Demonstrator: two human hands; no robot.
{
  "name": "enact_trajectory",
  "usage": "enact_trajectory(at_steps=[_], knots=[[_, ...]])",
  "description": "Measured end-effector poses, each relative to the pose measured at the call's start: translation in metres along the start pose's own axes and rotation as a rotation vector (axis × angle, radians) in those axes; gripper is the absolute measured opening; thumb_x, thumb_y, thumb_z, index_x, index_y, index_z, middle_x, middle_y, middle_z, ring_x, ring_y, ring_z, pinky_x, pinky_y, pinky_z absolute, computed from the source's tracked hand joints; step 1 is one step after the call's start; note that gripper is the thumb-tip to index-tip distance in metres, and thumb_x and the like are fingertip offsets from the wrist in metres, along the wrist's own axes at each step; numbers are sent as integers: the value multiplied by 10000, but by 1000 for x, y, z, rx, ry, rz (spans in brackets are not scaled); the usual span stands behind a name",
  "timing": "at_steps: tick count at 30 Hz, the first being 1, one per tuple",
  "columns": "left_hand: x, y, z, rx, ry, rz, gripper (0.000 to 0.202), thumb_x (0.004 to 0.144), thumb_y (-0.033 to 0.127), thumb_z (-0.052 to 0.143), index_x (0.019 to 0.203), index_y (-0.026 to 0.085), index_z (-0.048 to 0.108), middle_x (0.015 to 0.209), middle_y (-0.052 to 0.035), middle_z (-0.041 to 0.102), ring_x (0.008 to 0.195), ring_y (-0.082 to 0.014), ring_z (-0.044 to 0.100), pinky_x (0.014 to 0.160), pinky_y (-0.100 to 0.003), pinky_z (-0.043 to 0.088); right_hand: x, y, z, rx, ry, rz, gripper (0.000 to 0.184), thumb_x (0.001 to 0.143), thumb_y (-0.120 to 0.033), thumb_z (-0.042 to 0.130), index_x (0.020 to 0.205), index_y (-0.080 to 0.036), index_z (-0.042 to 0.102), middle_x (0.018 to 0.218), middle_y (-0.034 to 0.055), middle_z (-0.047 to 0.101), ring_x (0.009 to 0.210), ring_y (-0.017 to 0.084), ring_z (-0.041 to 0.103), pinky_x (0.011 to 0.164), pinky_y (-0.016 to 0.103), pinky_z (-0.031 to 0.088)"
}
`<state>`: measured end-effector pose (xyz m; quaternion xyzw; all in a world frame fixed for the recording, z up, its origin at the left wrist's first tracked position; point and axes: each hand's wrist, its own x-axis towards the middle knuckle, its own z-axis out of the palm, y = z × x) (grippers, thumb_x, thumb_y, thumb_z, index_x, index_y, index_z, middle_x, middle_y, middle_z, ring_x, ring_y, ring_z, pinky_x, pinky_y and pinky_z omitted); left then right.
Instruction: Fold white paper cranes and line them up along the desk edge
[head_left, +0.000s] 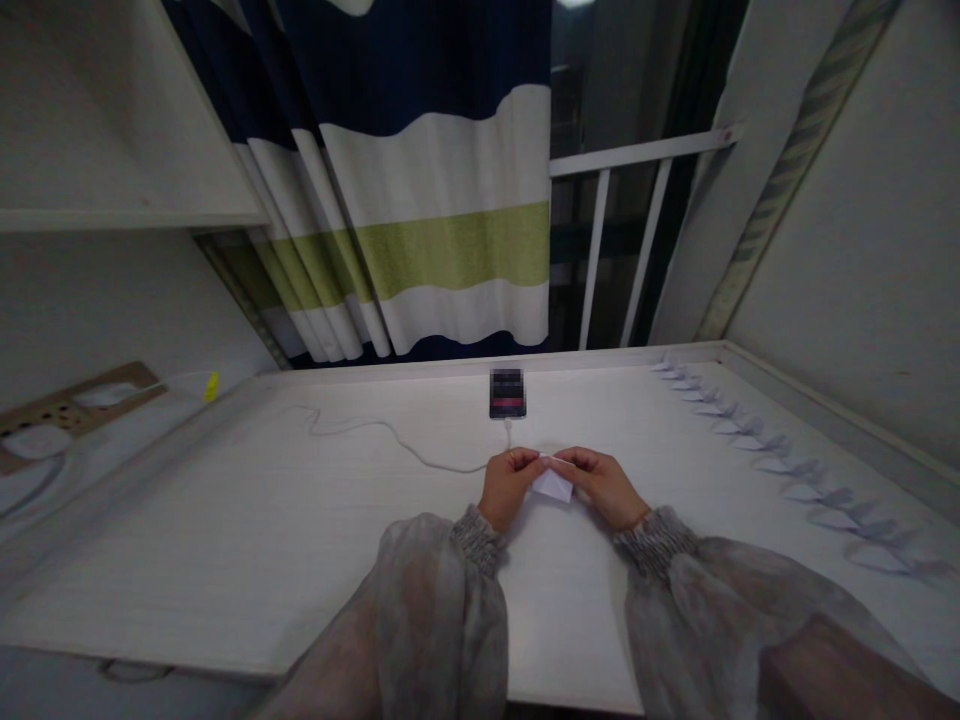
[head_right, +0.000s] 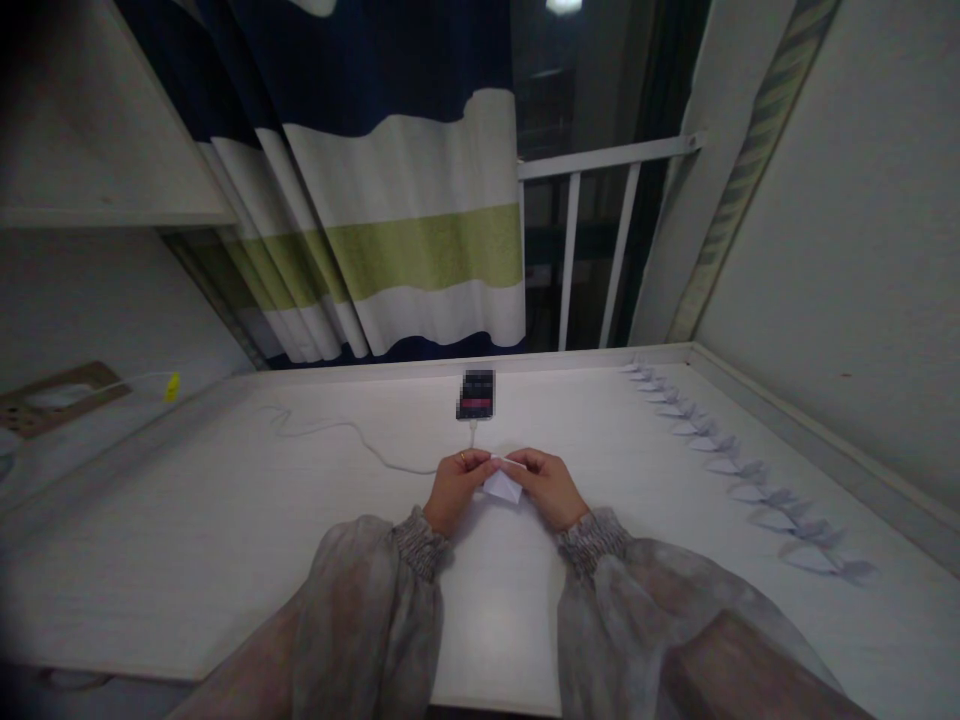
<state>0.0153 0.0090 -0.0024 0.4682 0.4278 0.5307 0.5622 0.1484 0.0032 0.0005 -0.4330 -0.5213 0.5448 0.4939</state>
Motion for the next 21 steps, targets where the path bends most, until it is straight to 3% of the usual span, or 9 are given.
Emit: enact_trajectory(at_steps=[11,21], knots=[[2,-4,-3,46,-21,1,208,558,305,662,622,111,621,502,28,528,475,-56,410,486,-199,310,2,4,-2,-48,60,-21,205,552,-336,666,610,-145,619,555,-22,564,542,99,459,556,249,352],[-2,3,0,58,29,-10,165,552,280,639,539,125,583,459,40,482,458,-59,392,470,-204,292,-2,-1,4,-44,69,10,177,545,-319,645,557,-149,595,521,-28,549,518,95,448,539,247,349]])
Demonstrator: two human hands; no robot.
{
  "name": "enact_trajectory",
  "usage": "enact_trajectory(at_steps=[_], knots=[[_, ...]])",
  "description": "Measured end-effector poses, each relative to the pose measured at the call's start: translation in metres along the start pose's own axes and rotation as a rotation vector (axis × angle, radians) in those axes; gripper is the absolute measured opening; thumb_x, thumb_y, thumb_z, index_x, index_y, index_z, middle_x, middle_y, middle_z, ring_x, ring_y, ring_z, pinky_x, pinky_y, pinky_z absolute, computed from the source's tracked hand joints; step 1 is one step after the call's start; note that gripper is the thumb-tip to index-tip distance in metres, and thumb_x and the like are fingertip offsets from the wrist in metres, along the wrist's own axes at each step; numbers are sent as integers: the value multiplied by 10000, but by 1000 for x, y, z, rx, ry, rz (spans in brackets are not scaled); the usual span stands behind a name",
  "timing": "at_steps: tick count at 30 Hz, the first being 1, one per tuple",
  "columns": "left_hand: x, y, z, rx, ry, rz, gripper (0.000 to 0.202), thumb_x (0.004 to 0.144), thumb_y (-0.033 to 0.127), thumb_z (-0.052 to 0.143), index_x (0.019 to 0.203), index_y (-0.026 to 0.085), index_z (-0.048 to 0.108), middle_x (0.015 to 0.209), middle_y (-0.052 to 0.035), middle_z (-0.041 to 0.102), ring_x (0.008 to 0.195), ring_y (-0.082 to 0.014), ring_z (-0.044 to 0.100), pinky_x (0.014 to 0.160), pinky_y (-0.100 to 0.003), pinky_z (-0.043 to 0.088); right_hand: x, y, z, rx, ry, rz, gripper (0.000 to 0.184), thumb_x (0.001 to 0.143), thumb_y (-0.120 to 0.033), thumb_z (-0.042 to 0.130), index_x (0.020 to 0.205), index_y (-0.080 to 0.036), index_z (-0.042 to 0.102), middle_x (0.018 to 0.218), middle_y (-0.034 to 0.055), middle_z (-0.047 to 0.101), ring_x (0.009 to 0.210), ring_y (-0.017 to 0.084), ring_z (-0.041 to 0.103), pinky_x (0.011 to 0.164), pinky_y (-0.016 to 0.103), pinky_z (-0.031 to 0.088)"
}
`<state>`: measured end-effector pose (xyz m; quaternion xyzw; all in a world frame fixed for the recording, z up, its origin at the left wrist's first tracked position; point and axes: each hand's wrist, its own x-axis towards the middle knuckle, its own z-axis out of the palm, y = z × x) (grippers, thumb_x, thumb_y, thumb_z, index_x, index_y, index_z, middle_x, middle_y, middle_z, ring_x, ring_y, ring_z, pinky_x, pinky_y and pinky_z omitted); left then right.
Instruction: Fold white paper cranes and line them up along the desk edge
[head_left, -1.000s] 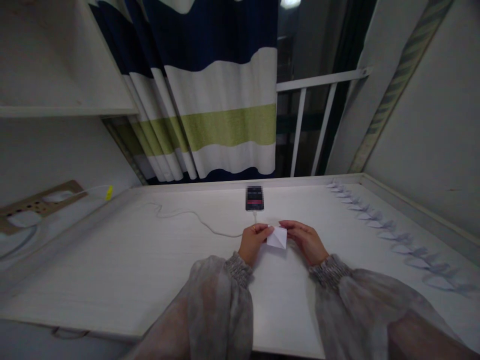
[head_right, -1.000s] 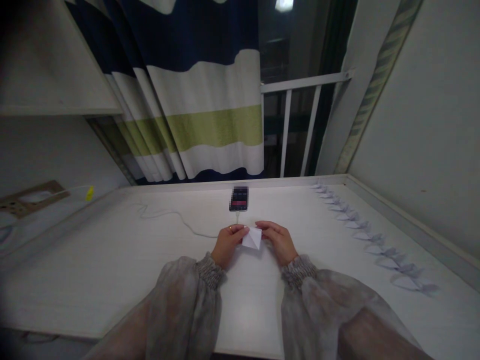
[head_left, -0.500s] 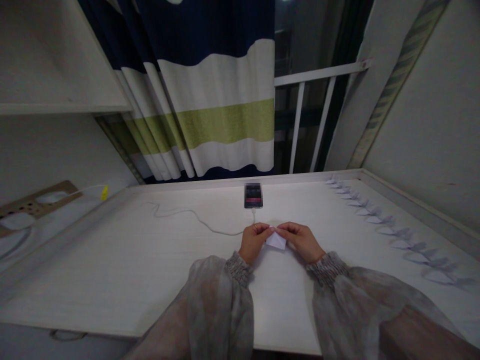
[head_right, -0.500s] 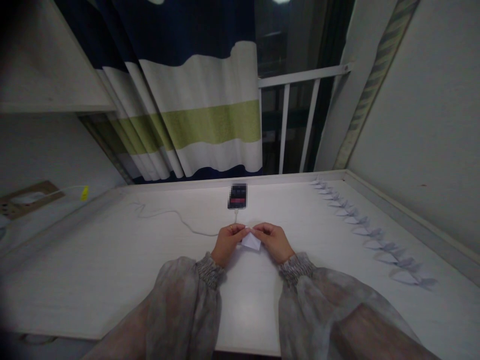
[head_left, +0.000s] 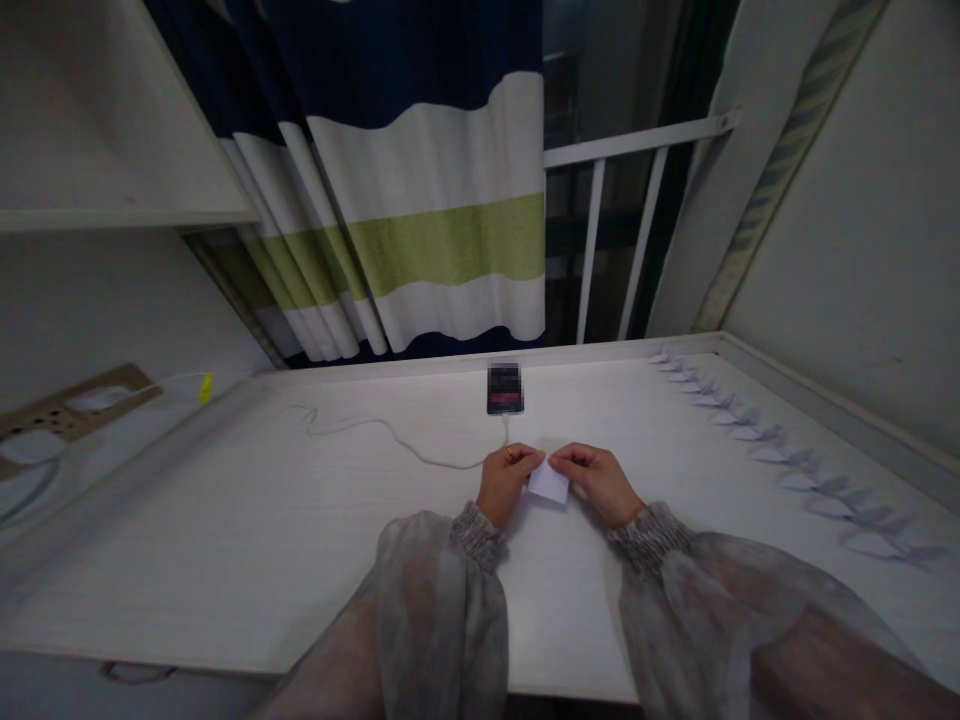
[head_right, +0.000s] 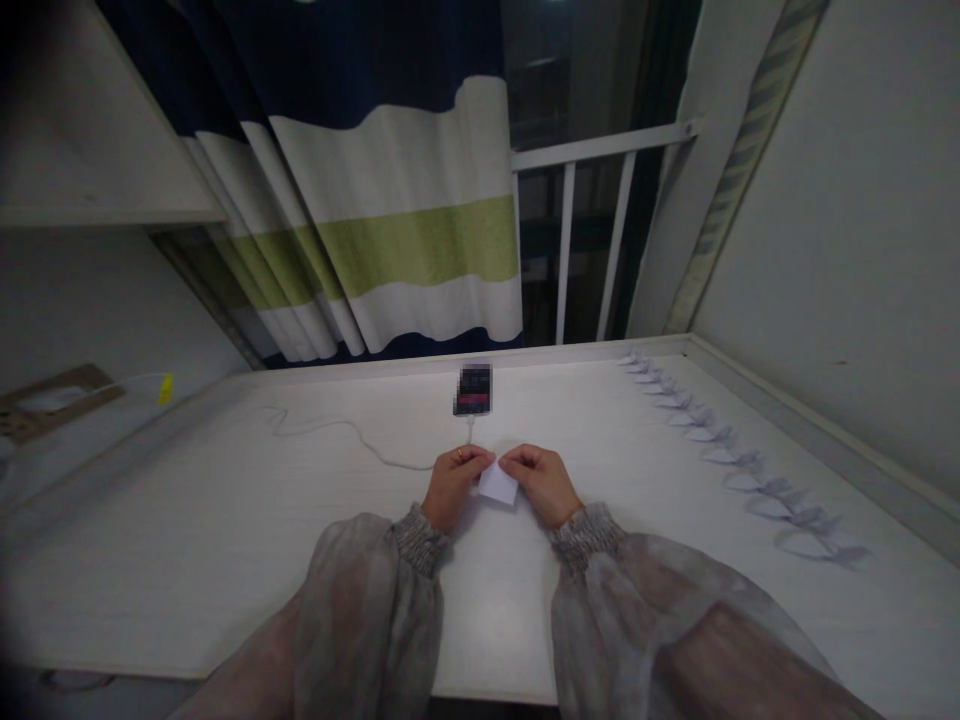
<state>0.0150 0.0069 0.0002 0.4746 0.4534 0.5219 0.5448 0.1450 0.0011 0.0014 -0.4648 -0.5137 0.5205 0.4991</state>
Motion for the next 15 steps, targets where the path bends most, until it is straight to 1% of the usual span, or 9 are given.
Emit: enact_trajectory(at_steps=[2,5,9,12,15], knots=[[0,0,0,14,-15,10,186,564,302,633,543,127,572,451,48,459,449,-55,371,461,-202,277,0,0,1,-1,12,3,178,540,-319,639,541,-149,586,506,-32,538,507,92,439,526,243,342],[1,-2,-1,36,-70,9,227,572,341,631,559,132,546,444,59,429,434,-49,347,442,-197,254,1,2,0,0,23,-1,178,538,-317,631,526,-151,569,489,-38,517,490,86,421,505,237,328],[2,-3,-1,33,-132,-16,267,558,367,643,572,135,511,452,62,426,426,-46,349,434,-191,248,3,7,-1,-11,9,-19,163,552,-301,620,524,-152,558,480,-44,496,482,84,406,488,233,308],[2,-5,-1,54,-142,2,260,568,361,636,575,133,511,444,64,411,424,-45,335,433,-190,240,4,8,-2,-11,1,-16,144,550,-284,614,519,-156,559,479,-45,495,483,86,405,491,235,303],[3,-6,-1,95,-122,28,237,582,347,625,586,134,520,448,63,413,428,-47,332,437,-192,243,5,7,-2,1,0,11,136,534,-275,615,501,-158,554,471,-46,496,480,88,402,498,240,302]])
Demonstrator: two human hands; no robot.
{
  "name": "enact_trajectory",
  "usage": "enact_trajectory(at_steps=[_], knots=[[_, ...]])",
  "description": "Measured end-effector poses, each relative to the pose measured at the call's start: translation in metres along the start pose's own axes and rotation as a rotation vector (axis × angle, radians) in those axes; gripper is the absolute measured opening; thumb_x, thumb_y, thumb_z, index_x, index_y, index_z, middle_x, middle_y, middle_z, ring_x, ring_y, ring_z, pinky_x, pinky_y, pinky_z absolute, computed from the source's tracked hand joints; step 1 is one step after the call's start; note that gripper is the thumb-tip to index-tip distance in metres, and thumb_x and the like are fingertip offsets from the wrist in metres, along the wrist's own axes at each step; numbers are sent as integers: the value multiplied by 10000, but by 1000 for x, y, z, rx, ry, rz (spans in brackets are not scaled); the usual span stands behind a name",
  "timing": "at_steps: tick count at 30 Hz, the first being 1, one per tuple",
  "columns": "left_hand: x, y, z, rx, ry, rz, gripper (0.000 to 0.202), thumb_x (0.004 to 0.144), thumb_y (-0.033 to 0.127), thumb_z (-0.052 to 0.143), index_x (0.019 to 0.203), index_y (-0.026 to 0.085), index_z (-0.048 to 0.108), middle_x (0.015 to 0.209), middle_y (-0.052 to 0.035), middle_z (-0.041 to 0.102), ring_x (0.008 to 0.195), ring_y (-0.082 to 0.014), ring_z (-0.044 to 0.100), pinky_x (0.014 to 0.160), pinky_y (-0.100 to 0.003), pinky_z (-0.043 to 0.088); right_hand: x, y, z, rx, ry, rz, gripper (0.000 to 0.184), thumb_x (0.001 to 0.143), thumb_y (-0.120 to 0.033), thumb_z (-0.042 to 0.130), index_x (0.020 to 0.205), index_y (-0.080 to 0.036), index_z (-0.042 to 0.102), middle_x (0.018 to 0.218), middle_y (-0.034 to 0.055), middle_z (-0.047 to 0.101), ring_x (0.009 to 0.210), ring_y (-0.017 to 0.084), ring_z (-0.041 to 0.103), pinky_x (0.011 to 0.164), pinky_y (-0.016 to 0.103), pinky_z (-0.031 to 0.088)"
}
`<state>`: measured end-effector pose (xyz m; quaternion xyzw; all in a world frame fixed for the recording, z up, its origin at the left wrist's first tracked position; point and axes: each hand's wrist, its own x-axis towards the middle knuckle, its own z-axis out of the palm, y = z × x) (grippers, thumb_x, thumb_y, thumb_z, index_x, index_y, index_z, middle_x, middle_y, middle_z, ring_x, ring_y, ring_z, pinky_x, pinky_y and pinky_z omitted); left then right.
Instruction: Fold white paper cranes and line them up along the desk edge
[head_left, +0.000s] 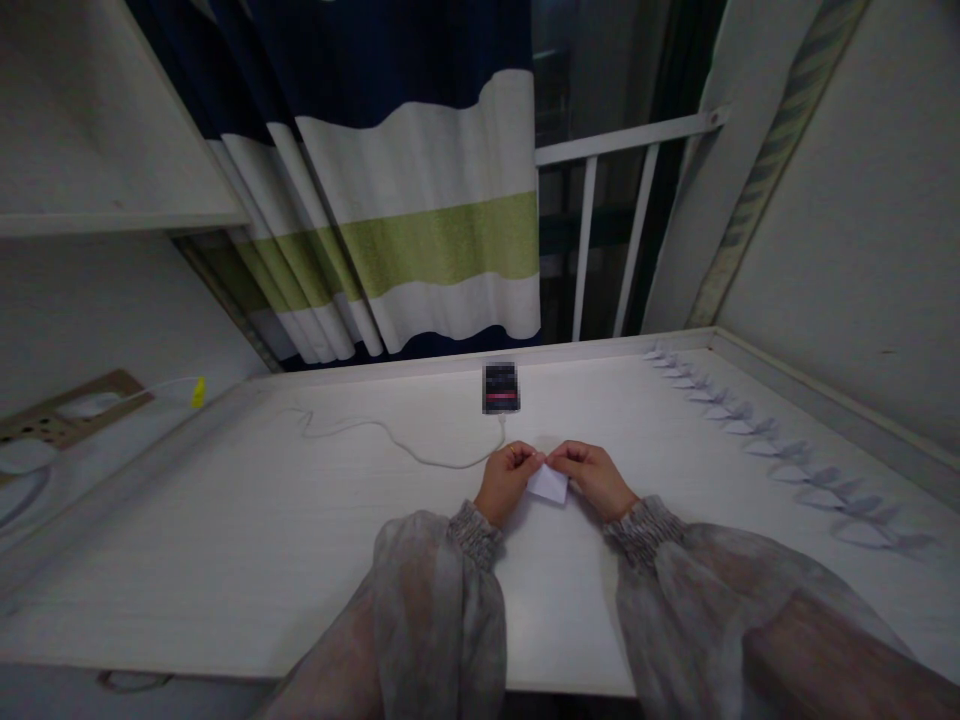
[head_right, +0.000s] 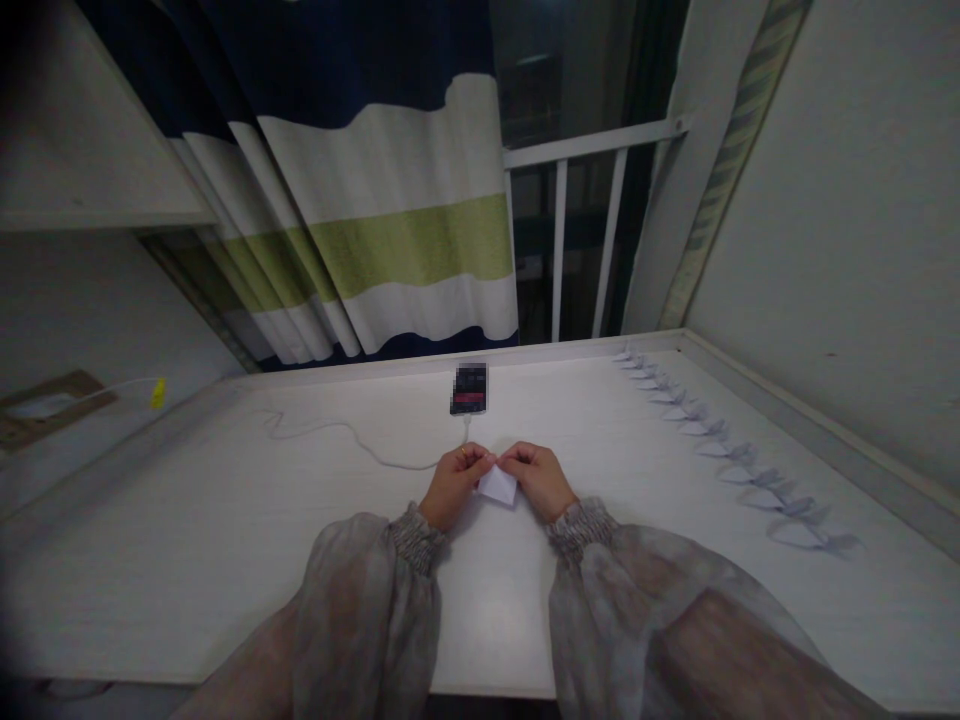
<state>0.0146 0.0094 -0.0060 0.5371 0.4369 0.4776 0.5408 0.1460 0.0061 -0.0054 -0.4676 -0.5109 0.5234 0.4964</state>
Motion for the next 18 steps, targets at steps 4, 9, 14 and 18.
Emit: enact_trajectory(at_steps=[4,9,14,18], knots=[[1,-1,-1,95,56,30,188,594,306,606,591,133,531,482,48,458,453,-59,369,450,-196,269,1,-1,-1,2,9,48,139,508,-270,614,472,-155,545,435,-48,479,455,84,385,482,241,284],[3,-2,-3,176,111,30,140,605,263,582,589,131,540,494,34,483,467,-70,396,458,-199,287,3,0,-2,3,3,72,175,497,-280,615,434,-162,503,382,-54,438,409,78,366,448,241,268],[8,-7,-10,162,139,59,120,600,243,576,581,131,538,483,39,471,459,-66,383,453,-195,276,3,-2,-5,4,8,95,142,493,-252,606,442,-160,511,383,-39,464,390,79,378,426,240,274],[13,-9,-18,123,163,51,133,590,257,586,574,129,549,477,39,469,452,-63,376,449,-194,262,5,-5,-13,7,39,96,131,500,-250,592,447,-164,509,387,-39,460,385,76,378,416,231,279]])
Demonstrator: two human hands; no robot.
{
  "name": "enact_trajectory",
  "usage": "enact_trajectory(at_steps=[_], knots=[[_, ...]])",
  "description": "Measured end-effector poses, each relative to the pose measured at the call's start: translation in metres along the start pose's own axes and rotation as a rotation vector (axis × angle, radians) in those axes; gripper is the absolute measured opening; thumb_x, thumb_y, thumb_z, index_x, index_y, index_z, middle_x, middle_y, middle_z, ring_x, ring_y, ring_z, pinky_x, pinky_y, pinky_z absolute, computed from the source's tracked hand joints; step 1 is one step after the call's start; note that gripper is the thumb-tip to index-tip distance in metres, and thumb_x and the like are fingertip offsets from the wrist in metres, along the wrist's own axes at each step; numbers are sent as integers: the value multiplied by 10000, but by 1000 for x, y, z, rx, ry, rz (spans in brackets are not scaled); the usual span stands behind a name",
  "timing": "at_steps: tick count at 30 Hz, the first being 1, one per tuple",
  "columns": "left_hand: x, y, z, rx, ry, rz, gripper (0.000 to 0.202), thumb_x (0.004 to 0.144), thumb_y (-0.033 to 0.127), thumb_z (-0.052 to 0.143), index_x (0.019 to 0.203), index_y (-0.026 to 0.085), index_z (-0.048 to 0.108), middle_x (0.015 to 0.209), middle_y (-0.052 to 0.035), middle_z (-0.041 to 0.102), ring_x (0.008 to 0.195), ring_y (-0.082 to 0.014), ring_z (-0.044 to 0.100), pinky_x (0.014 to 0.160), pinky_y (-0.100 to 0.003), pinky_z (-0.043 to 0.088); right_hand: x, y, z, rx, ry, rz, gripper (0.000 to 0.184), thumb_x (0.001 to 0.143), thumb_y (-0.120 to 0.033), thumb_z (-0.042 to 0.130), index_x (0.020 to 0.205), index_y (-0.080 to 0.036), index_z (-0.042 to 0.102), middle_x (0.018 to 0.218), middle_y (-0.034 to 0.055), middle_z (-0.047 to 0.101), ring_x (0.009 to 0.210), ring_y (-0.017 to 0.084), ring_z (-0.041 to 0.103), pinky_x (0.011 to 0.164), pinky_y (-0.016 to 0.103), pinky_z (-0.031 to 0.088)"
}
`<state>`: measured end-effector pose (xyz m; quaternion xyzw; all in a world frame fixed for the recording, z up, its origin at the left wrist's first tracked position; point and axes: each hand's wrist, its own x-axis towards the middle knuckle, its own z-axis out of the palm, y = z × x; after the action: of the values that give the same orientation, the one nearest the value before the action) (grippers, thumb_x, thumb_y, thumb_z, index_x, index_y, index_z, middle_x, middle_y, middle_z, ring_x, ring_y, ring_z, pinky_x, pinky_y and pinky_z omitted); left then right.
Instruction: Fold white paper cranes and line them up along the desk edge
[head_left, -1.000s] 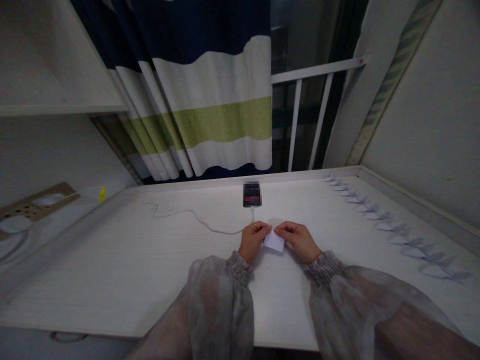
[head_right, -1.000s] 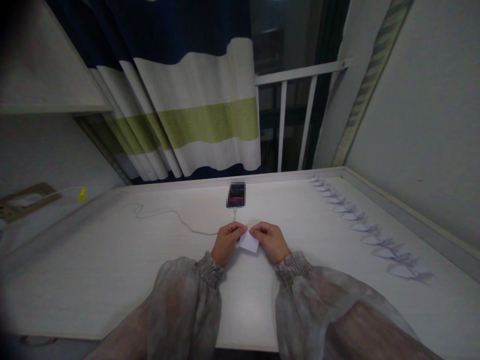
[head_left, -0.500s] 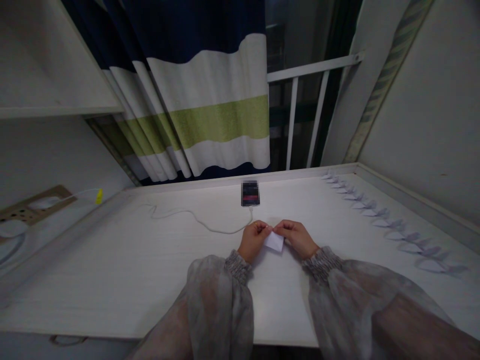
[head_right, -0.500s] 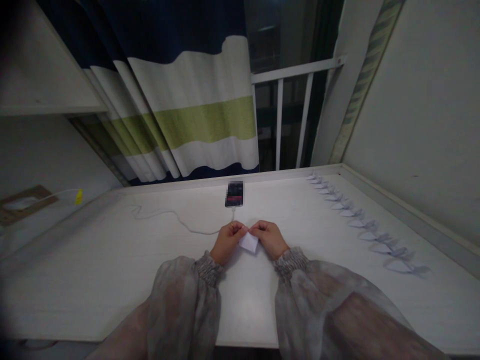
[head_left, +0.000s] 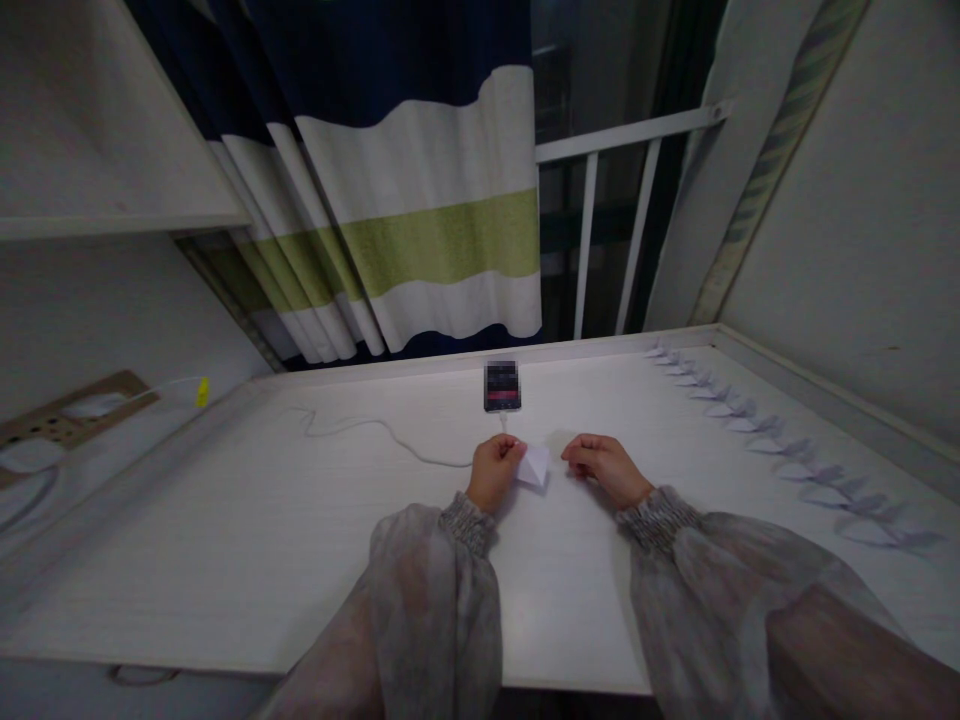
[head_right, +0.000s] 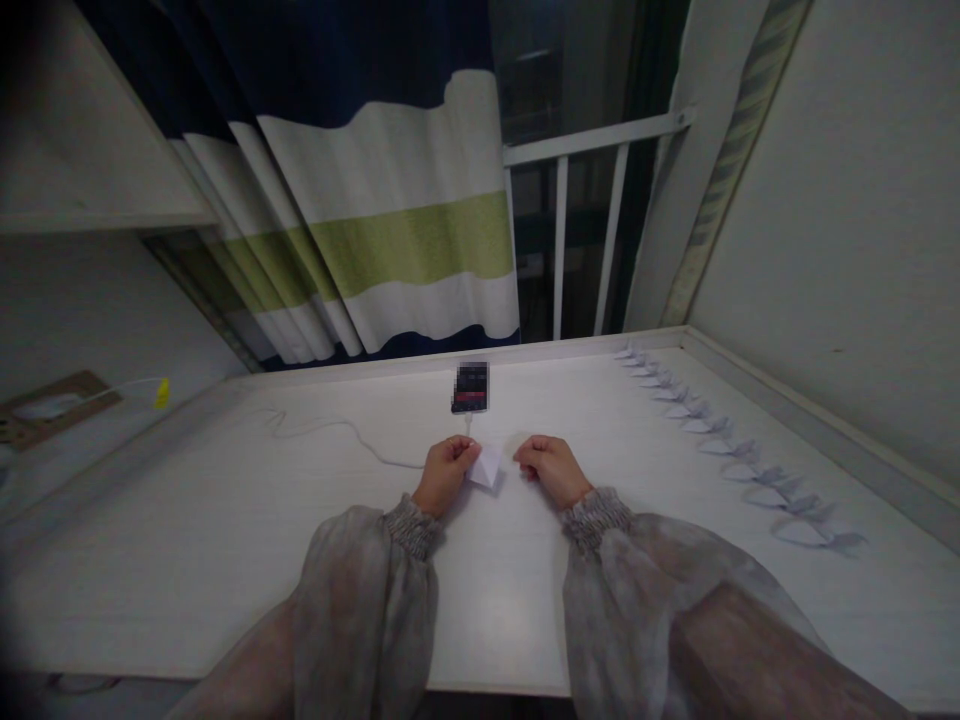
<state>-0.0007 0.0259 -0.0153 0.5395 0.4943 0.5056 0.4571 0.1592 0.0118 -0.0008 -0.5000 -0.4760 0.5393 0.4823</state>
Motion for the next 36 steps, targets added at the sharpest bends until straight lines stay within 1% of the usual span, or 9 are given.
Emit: enact_trajectory(at_steps=[4,9,14,18,21,24,26,31,36], knots=[[-1,0,1,-9,-58,-11,150,570,273,612,582,127,580,492,30,498,461,-66,385,460,-199,271,1,-1,-4,2,2,-45,194,555,-345,588,520,-161,541,462,-31,486,434,79,402,453,231,312],[-12,7,8,-24,-187,-21,203,570,327,625,553,127,593,462,32,475,444,-60,351,440,-202,241,-5,3,4,-159,-212,-151,295,596,-439,598,553,-159,519,497,-45,458,490,80,387,480,224,297],[-16,12,10,-143,-162,-125,299,543,369,643,453,130,487,382,64,354,386,-36,269,409,-204,181,-9,6,10,-189,-252,-161,296,612,-439,585,562,-165,486,517,-48,450,496,81,381,490,226,297],[-15,17,11,-214,-146,-169,363,580,449,605,460,134,470,397,48,398,383,-48,331,405,-208,220,-8,6,9,-195,-226,-177,258,614,-403,580,568,-166,491,524,-43,467,500,84,394,496,226,309],[-14,19,11,-193,-185,-179,384,572,488,608,496,124,513,427,29,463,401,-62,398,417,-207,279,-7,7,7,-209,-161,-197,245,607,-390,578,549,-171,484,507,-45,464,486,84,387,478,223,300],[-14,17,10,-184,-263,-207,360,436,408,725,569,116,564,479,21,533,428,-71,451,438,-204,334,-6,6,5,-198,-91,-202,248,595,-390,575,527,-179,464,498,-47,450,477,85,378,471,224,295],[-14,15,10,-204,-287,-220,378,388,374,751,609,115,587,515,7,572,450,-83,485,457,-209,364,-6,5,5,-180,-74,-194,250,591,-396,573,526,-180,465,498,-47,447,477,86,378,472,227,296],[-15,11,12,-193,-311,-222,346,387,338,753,588,107,592,510,6,580,458,-83,497,465,-210,380,-7,3,7,-153,-118,-191,220,605,-381,578,610,-165,535,556,-32,500,507,94,414,491,232,311],[-17,13,13,-139,-342,-227,321,405,302,743,607,103,593,514,10,577,467,-78,498,486,-212,388,-5,7,6,-204,-104,-187,197,600,-351,587,578,-162,540,542,-27,509,503,94,416,485,231,316]])
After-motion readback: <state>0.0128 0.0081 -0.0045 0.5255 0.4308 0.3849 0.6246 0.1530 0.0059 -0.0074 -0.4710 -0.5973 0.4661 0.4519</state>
